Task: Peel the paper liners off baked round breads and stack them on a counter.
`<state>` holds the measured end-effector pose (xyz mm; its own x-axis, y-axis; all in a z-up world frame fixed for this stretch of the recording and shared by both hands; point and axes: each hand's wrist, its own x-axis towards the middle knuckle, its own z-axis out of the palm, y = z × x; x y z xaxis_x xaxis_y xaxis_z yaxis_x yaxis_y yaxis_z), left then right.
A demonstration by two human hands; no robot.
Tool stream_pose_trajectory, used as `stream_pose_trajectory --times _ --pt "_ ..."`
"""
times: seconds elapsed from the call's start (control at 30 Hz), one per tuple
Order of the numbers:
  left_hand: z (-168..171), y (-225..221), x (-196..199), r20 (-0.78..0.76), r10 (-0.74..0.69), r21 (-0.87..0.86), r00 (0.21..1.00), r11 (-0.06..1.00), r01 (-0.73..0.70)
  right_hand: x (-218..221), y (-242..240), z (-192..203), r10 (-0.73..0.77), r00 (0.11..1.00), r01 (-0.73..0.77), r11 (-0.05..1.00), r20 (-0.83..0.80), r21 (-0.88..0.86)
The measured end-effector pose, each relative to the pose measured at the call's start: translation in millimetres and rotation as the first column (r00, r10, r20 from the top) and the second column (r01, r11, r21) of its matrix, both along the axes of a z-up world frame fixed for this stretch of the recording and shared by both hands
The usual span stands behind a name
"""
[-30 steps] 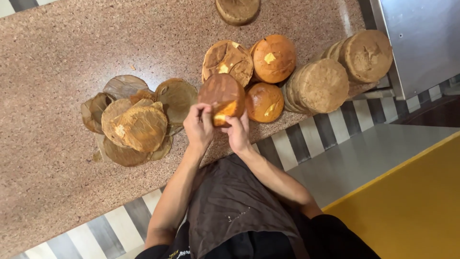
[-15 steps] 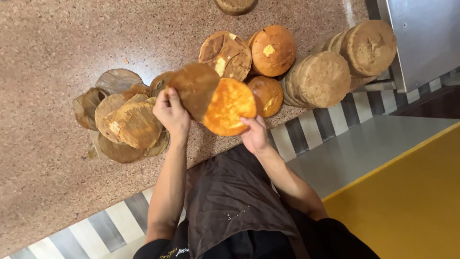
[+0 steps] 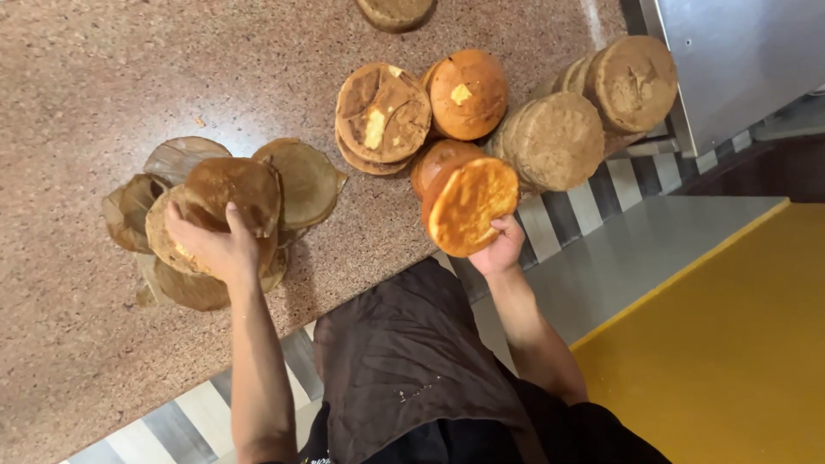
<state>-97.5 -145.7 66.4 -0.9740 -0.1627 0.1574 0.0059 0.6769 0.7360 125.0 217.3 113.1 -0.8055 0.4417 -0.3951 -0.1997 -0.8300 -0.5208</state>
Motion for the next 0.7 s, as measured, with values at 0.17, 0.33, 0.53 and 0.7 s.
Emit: stream_pose_trajectory --times 0.17,0.33,0.53,0.7 --pt "46.4 50.8 28.3 0.043 -0.184 0.185 0.982 0.967 0.173 -3.2 0.2 16.1 0.123 0.991 -0.112 0.979 -0.059 0.170" --pt "62.7 77.2 52.5 0.001 -0.494 0.288 0.869 0.833 0.473 -23.3 -22.3 76.6 -0.153 0.985 -0.137 -0.429 0.078 0.893" --pt "45.4 60.2 59.7 0.120 -0.468 0.338 0.875 0.849 0.407 -40.3 -55.3 46.8 -0.213 0.778 -0.573 -0.627 0.591 0.528" --pt "19.1 39.5 71.5 0.114 -0.451 0.235 0.885 0.878 0.418 -69.8 -49.2 65.9 -0.241 0.860 -0.503 -0.553 0.450 0.664"
